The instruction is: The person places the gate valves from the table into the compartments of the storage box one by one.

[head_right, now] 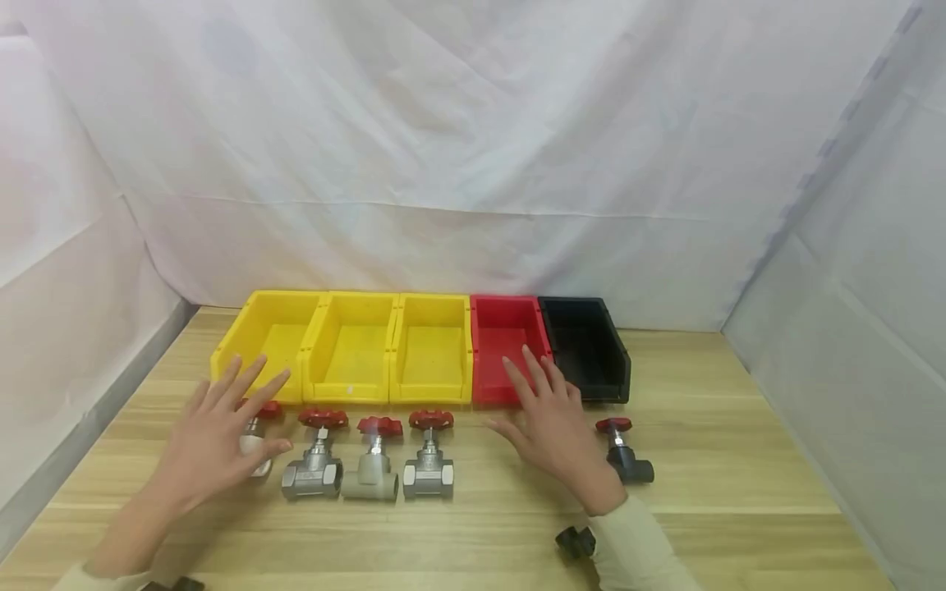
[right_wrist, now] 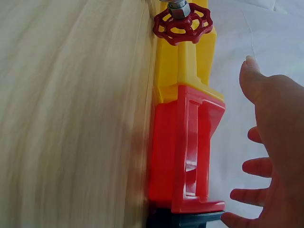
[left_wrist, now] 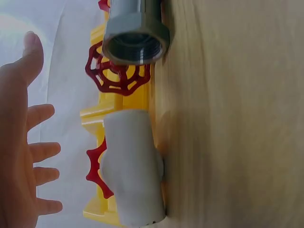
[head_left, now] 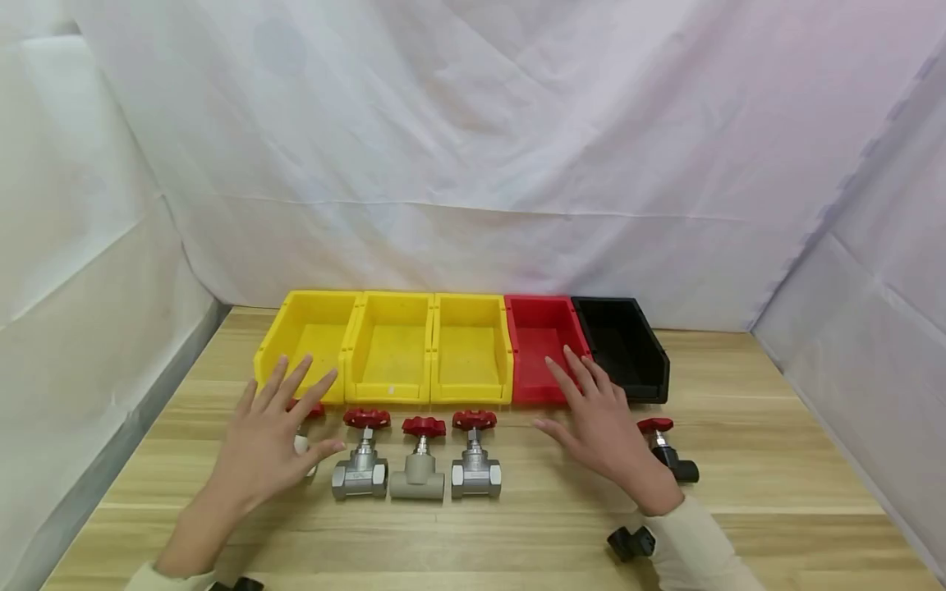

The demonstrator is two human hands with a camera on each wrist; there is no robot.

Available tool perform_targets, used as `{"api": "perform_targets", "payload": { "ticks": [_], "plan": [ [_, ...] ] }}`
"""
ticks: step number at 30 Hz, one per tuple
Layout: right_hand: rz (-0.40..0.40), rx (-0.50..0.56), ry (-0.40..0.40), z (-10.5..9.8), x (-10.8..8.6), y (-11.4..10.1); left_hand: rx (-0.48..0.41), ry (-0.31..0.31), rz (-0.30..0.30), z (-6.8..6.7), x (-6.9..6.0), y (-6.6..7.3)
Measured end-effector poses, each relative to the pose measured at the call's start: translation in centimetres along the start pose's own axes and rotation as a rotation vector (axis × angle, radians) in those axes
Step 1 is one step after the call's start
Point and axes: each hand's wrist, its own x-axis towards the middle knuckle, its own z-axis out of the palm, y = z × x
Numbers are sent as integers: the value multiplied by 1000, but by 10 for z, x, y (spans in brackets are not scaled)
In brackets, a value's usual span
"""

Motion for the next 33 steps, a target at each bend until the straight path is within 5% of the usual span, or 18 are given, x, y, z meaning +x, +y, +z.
{"api": "perform_targets", "payload": {
  "ticks": [9, 33],
  "plan": [
    [-6, 161, -30, 7, 20, -10, -50, 28, 20, 4, -20, 4],
    [39, 390, 27, 37, 62, -9, -122, -142, -225, -9, -43, -5]
  ]
}}
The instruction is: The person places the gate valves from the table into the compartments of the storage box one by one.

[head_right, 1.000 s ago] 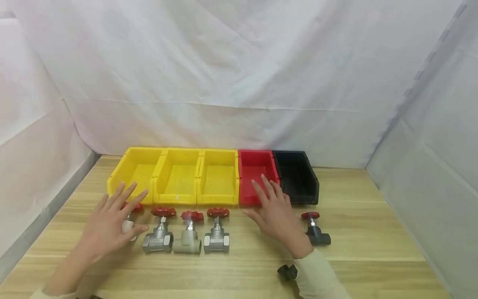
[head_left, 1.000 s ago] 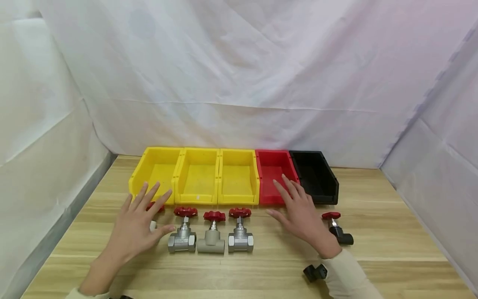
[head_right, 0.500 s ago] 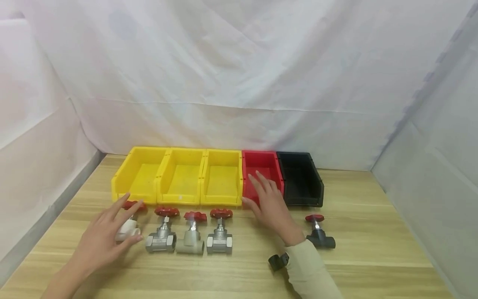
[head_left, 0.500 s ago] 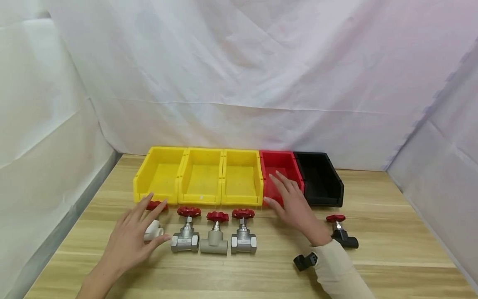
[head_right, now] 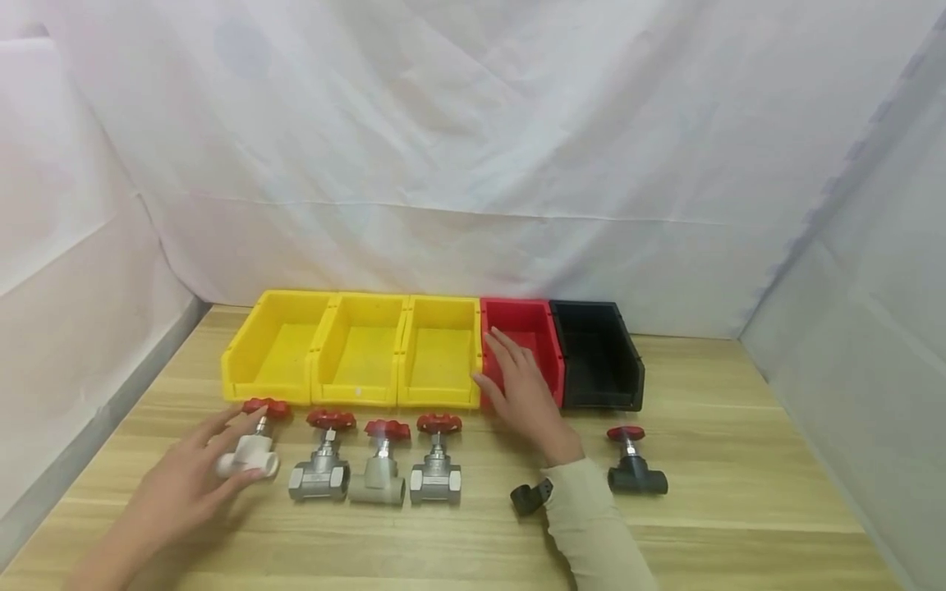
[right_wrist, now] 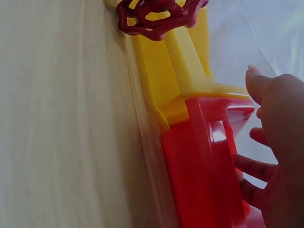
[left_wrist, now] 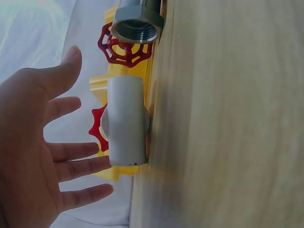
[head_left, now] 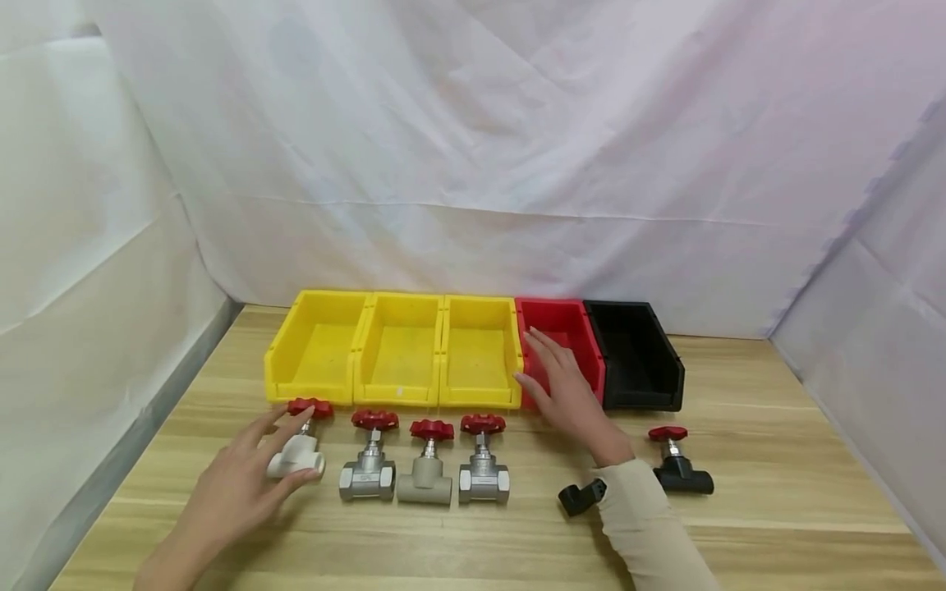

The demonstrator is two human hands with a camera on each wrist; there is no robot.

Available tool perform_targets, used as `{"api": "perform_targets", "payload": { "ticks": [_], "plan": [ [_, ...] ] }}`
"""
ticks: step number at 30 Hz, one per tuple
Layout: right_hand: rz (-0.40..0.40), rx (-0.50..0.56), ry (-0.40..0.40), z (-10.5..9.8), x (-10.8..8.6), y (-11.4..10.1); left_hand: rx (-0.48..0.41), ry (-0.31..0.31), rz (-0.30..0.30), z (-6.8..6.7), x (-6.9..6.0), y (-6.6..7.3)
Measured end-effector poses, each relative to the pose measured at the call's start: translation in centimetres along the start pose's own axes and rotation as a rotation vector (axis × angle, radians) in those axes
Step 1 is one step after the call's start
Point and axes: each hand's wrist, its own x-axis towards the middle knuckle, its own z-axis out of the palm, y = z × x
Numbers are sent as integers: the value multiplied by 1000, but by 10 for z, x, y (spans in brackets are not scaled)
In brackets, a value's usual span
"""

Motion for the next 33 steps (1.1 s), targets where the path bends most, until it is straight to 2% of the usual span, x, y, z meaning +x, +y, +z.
{"api": "perform_targets", "payload": {
  "ticks": [4, 12, 15, 18, 21, 24, 33],
  "plan": [
    [-11, 26, -1, 7, 5, 1, -23, -20, -4, -1, 0, -1],
    [-4, 32, 6, 19, 8, 2, -20, 1, 3, -1, -2, -2],
    [-19, 25, 20, 22, 7, 5, -31, 28, 32, 0, -3, -4],
    [-55, 16, 36, 23, 7, 6, -41, 43, 85, 2, -5, -6],
    [-86, 4, 43, 23, 8, 7, -44, 17, 109, 3, -7, -7],
    [-92, -6, 43, 23, 8, 7, -36, -24, 98, 4, -8, -7],
    [-54, -10, 41, 23, 4, 7, -49, -108, 83, 5, -3, -11]
  ]
}}
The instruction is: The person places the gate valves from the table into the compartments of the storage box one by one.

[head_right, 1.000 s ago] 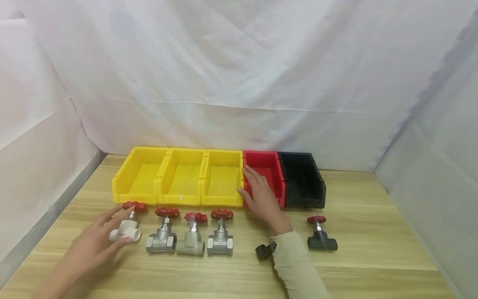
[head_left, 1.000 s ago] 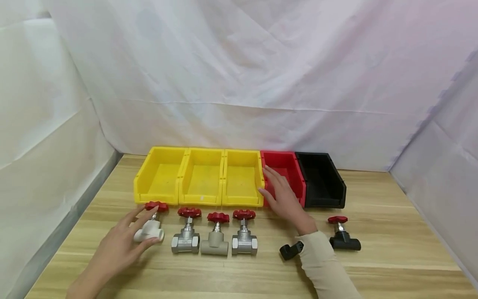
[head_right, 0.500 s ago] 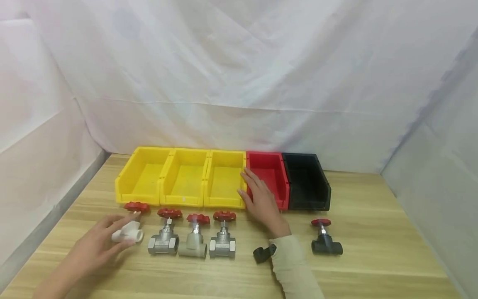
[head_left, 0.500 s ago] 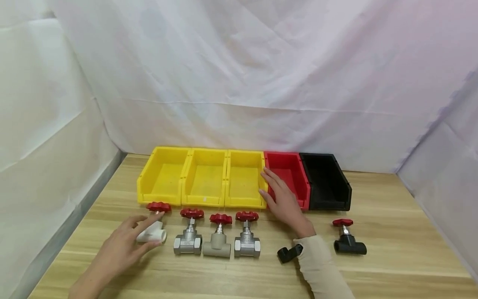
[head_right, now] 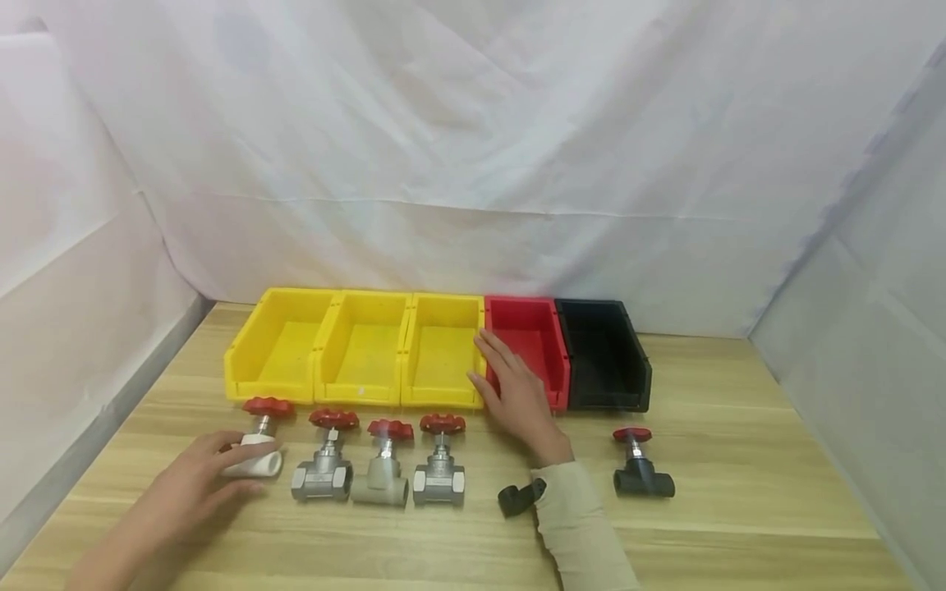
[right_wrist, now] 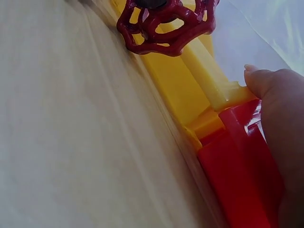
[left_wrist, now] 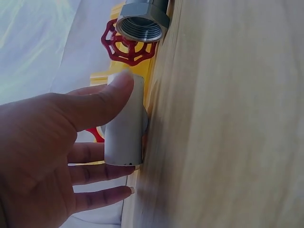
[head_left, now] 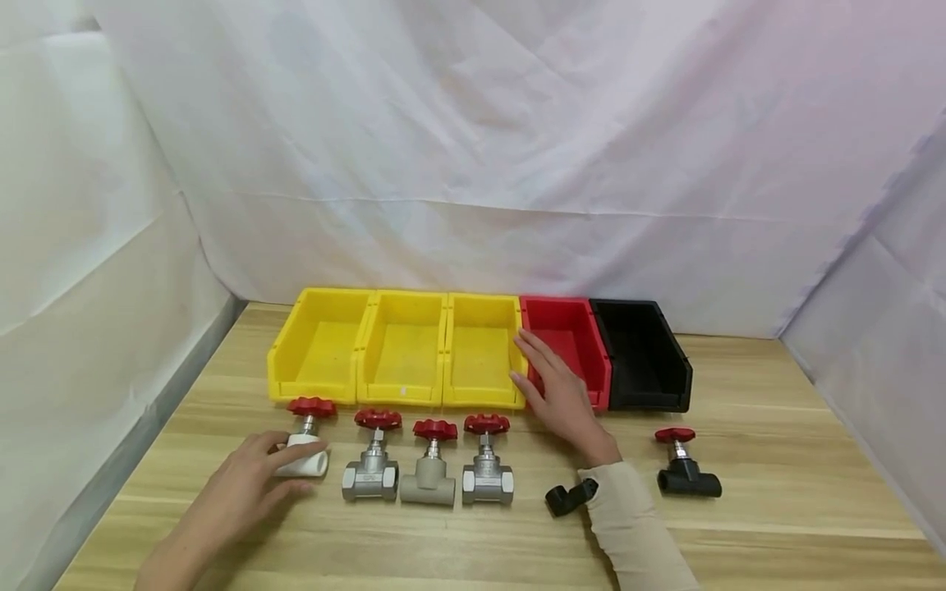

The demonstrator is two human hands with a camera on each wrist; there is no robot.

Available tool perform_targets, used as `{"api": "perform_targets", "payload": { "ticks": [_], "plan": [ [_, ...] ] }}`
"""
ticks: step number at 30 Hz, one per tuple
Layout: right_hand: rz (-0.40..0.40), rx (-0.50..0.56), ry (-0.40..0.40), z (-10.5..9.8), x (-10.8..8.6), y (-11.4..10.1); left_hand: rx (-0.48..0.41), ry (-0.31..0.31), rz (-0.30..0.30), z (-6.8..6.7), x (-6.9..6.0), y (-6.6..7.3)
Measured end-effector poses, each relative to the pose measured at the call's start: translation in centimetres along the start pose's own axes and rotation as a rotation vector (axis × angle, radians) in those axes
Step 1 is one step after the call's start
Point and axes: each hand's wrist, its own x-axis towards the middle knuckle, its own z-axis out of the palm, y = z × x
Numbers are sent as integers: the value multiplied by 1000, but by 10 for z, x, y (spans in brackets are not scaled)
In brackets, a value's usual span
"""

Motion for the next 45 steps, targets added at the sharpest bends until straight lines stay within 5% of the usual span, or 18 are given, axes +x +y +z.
{"api": "perform_targets", "payload": {
  "ticks": [10, 45],
  "plan": [
    [-13, -18, 20, 4, -1, 0, 1, 83, 88, 4, 4, -5],
    [25, -44, 37, 5, -1, -2, 18, 80, 105, 6, 8, -1]
  ]
}}
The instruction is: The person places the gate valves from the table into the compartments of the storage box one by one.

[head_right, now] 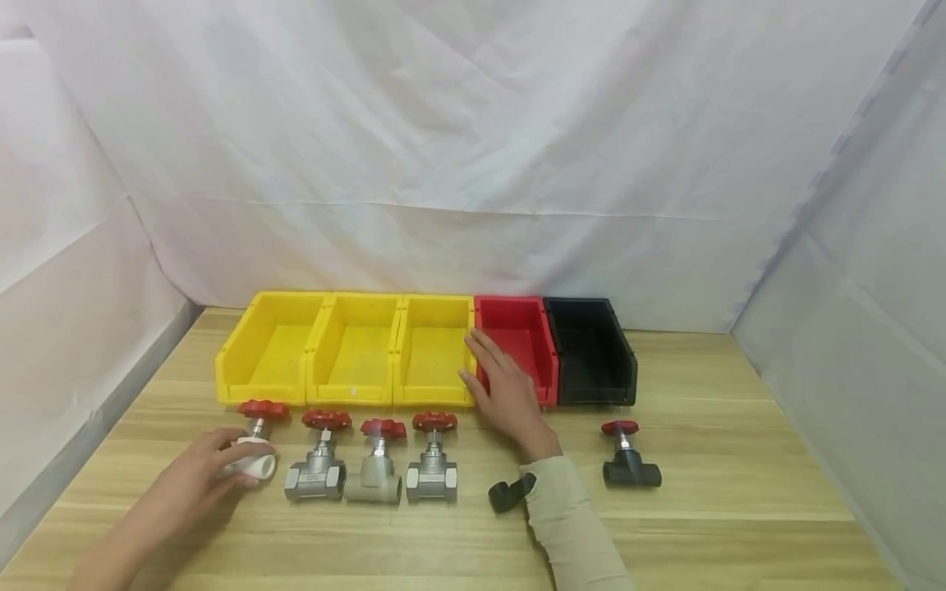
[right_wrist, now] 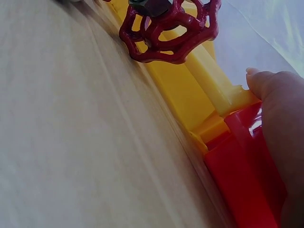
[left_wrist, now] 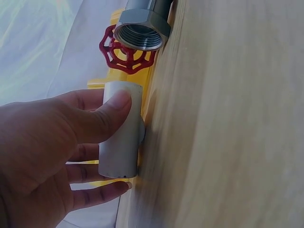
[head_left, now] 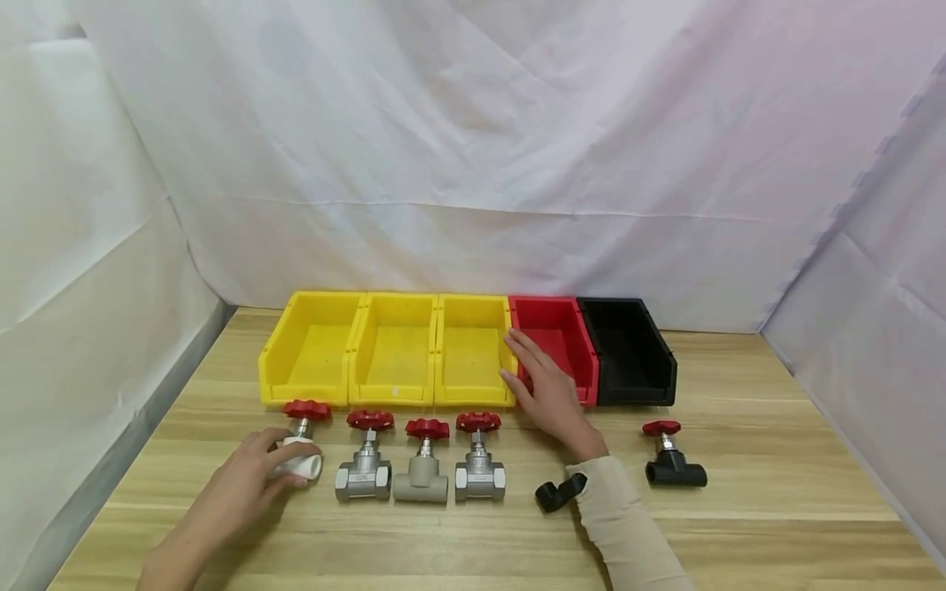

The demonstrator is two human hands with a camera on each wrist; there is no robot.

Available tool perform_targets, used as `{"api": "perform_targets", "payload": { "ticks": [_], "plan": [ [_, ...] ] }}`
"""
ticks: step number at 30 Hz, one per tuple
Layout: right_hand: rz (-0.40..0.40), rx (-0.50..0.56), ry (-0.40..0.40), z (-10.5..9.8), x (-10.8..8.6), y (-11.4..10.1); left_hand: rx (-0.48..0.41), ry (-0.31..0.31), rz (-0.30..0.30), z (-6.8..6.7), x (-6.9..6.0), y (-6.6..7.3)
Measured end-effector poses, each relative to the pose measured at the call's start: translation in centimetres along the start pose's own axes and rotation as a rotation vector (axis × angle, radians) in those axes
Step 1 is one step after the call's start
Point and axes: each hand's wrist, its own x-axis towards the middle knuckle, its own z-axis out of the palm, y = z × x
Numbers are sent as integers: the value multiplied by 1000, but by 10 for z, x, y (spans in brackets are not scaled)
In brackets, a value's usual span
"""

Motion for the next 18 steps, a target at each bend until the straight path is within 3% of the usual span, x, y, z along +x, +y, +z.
{"api": "perform_targets", "payload": {
  "ticks": [11, 18],
  "plan": [
    [-18, 3, 2, 0, 0, -1, 44, 76, 87, 3, 0, 0],
    [7, 2, 5, 0, 0, -1, 39, 17, 49, 1, 0, 3]
  ]
}}
